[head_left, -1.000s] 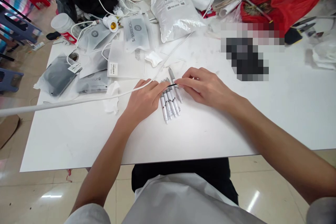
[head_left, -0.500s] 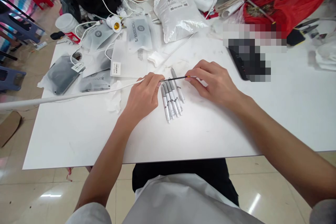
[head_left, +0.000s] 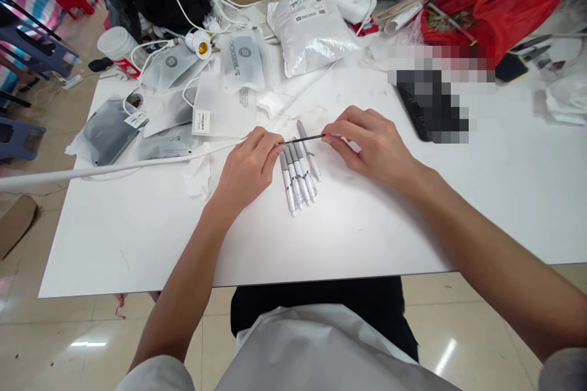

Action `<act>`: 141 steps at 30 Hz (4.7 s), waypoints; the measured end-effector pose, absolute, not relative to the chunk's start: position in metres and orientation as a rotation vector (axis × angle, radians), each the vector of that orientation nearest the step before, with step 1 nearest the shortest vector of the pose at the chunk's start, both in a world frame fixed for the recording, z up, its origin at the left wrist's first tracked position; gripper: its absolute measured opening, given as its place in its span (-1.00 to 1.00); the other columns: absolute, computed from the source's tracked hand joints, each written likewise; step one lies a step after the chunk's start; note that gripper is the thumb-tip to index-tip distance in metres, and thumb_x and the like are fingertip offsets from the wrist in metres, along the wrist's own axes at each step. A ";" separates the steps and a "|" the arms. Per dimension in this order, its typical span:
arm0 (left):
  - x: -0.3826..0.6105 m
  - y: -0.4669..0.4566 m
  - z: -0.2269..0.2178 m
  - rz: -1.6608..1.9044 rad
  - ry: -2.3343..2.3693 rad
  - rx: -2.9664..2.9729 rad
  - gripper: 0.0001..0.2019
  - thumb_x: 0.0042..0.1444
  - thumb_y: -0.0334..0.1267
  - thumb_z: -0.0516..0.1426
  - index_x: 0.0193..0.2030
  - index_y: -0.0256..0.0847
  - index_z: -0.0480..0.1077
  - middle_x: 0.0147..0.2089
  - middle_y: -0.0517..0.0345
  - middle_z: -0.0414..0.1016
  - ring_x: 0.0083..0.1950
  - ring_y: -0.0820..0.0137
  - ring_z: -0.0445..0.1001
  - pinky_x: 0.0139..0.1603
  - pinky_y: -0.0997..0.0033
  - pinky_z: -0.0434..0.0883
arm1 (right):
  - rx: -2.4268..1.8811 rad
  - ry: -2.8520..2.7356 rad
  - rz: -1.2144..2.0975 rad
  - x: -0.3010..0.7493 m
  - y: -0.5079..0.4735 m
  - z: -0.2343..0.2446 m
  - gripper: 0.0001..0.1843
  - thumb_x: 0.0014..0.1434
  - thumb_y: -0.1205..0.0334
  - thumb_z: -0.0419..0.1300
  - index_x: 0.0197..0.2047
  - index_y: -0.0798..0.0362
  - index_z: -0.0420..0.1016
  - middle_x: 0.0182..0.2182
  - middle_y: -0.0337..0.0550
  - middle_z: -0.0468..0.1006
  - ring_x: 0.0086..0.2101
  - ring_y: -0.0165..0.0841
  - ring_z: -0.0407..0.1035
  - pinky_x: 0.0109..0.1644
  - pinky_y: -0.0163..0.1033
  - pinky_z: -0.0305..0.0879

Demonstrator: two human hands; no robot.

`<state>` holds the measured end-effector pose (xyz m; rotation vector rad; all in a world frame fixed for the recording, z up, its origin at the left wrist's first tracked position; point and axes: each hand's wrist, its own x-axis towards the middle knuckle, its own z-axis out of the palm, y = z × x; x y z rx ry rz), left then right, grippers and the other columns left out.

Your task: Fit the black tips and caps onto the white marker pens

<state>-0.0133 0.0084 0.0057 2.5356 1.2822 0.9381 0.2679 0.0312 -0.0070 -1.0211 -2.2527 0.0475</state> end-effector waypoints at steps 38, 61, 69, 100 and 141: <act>-0.005 0.003 0.002 0.870 1.260 2.699 -0.74 0.59 -0.22 0.00 0.03 -0.18 0.52 -0.15 0.04 0.57 -0.16 0.31 0.53 -0.09 0.29 0.46 | -0.987 -2.296 0.092 0.262 0.027 -0.014 -0.72 0.54 0.08 0.10 0.01 -0.05 0.64 -0.19 -0.05 0.59 -0.29 -0.25 0.42 -0.17 -0.10 0.36; 0.000 -0.003 -0.004 0.931 1.129 2.797 -0.84 0.55 -0.23 0.11 0.09 -0.18 0.50 -0.14 0.12 0.68 -0.11 0.32 0.64 0.12 0.25 0.49 | -0.834 -2.398 0.165 0.251 0.018 -0.020 -0.70 0.54 0.22 0.05 0.17 0.01 0.55 -0.10 0.01 0.62 -0.22 -0.23 0.51 -0.15 -0.14 0.43; 0.003 -0.003 -0.004 1.020 1.073 2.845 -0.85 0.53 -0.21 0.15 -0.03 -0.17 0.53 -0.23 0.16 0.68 -0.24 0.36 0.60 -0.08 0.29 0.43 | -0.840 -2.346 0.219 0.249 0.013 -0.014 -0.86 0.49 0.23 0.12 0.07 0.01 0.41 -0.13 -0.04 0.64 -0.27 -0.23 0.51 -0.21 -0.15 0.44; 0.008 -0.003 -0.010 1.155 1.051 2.668 -0.76 0.44 -0.13 0.28 0.12 -0.16 0.45 -0.15 0.17 0.76 -0.14 0.35 0.76 -0.13 0.38 0.54 | -0.762 -2.443 0.224 0.248 0.011 -0.016 -0.78 0.58 0.19 0.06 0.11 0.03 0.49 -0.09 -0.06 0.60 -0.33 -0.38 0.44 -0.35 -0.27 0.29; 0.004 -0.001 -0.006 1.062 1.052 2.779 -0.87 0.51 -0.27 0.14 -0.03 -0.16 0.53 -0.18 0.09 0.63 -0.16 0.33 0.56 -0.11 0.29 0.47 | -0.918 -2.374 0.125 0.250 0.011 -0.014 -0.72 0.58 0.12 0.08 0.04 -0.01 0.61 -0.18 -0.11 0.66 -0.36 -0.40 0.44 -0.40 -0.25 0.16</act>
